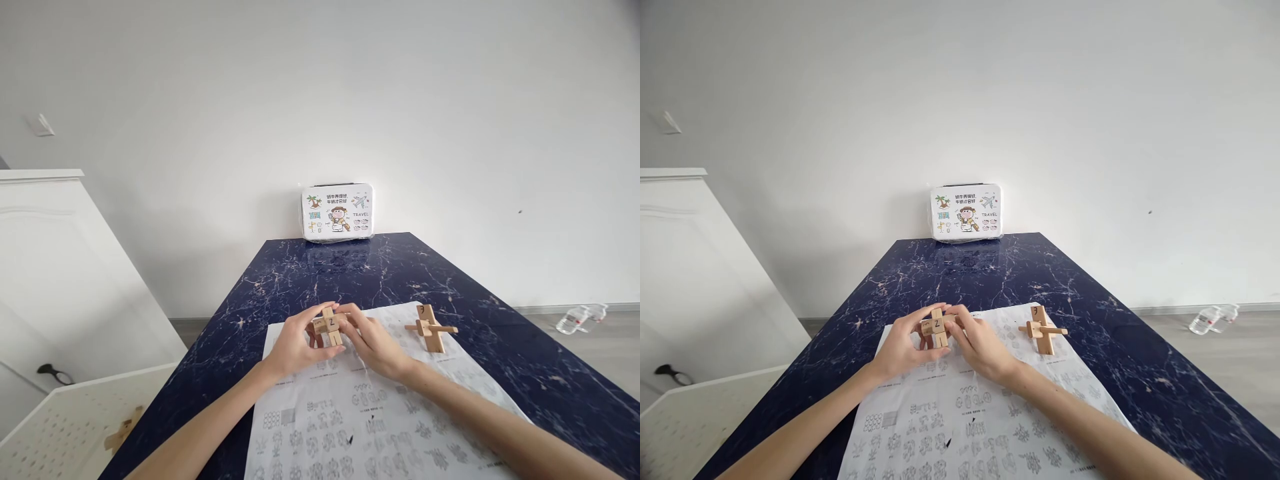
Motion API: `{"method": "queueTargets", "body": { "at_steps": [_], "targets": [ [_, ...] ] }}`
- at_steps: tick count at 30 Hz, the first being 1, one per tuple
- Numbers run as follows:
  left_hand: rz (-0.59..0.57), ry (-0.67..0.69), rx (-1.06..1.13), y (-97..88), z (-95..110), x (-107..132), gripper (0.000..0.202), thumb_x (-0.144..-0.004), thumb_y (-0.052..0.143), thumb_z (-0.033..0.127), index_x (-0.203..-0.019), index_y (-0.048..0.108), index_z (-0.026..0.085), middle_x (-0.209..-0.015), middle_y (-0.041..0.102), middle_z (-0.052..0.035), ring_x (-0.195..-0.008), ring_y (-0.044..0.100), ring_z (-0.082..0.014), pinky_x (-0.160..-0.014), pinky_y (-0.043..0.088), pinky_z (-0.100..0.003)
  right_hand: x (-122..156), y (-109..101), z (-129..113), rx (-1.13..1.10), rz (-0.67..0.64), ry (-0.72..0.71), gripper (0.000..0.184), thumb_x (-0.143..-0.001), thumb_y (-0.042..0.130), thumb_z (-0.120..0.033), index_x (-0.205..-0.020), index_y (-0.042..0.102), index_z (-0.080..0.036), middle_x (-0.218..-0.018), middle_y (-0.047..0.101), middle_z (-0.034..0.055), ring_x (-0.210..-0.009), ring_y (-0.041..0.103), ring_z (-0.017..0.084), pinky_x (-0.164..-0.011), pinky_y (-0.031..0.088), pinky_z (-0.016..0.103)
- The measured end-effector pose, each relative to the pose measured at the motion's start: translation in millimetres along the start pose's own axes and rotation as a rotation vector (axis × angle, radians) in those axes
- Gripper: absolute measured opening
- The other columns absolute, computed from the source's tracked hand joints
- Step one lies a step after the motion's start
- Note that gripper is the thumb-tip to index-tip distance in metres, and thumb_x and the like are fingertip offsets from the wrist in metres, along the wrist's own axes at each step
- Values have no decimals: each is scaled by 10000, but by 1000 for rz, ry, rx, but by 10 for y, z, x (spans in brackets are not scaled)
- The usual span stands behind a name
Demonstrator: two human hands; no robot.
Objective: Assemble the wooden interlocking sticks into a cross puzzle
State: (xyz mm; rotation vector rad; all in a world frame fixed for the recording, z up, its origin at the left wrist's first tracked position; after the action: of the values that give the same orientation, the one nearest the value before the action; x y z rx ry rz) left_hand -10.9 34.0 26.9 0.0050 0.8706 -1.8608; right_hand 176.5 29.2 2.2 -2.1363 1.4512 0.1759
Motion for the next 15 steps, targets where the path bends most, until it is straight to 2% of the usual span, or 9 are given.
{"method": "queueTargets", "body": {
  "at_steps": [3, 8, 10, 12, 15],
  "targets": [
    [-16, 11, -10, 15, 2, 3, 665, -821, 856, 447, -1416, 615, 273, -1119, 762, -48, -690, 651, -141, -628, 585, -276, -29, -33, 32, 113, 8, -27, 353, -1115, 349, -529, -1035, 554, -253, -951, 705, 59, -851, 658, 234, -813, 493, 371],
    [-47, 65, -86, 9, -24, 6, 676, -839, 846, 457, -1441, 584, 296, -1203, 738, -59, -705, 655, -139, -629, 580, -273, -82, -87, 65, 80, -29, -39, 478, -1093, 358, -597, -881, 585, -234, -949, 614, 65, -887, 608, 228, -848, 496, 376],
    [-73, 85, -122, 0, -36, 10, 681, -851, 833, 457, -1459, 560, 319, -1277, 714, -60, -756, 684, -153, -643, 588, -275, -90, -90, 74, -16, -84, 25, 492, -1073, 382, -637, -885, 598, -236, -908, 622, 54, -865, 620, 232, -835, 505, 385],
    [-101, 106, -157, -10, -45, 12, 683, -861, 819, 458, -1471, 538, 335, -1330, 693, -54, -834, 718, -175, -717, 611, -299, -86, -75, 73, -162, -157, 108, 491, -1049, 422, -668, -903, 614, -241, -856, 642, 40, -815, 640, 230, -800, 519, 387],
    [-139, 114, -187, -17, -71, 6, 696, -865, 814, 470, -1483, 519, 342, -1348, 686, -52, -910, 736, -204, -782, 624, -326, -67, -33, 66, -368, -222, 207, 484, -1006, 500, -698, -915, 638, -243, -758, 640, 14, -690, 628, 208, -721, 522, 372]
  ]
}}
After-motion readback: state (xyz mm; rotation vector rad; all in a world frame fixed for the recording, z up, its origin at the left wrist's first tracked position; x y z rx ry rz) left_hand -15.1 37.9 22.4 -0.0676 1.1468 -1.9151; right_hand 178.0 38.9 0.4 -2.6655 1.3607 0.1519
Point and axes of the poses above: each hand's wrist, its own x-axis away from the middle knuckle, its own y-axis out of the palm, z = x × y, the point moved 3 cm from there along -x, towards the middle knuckle
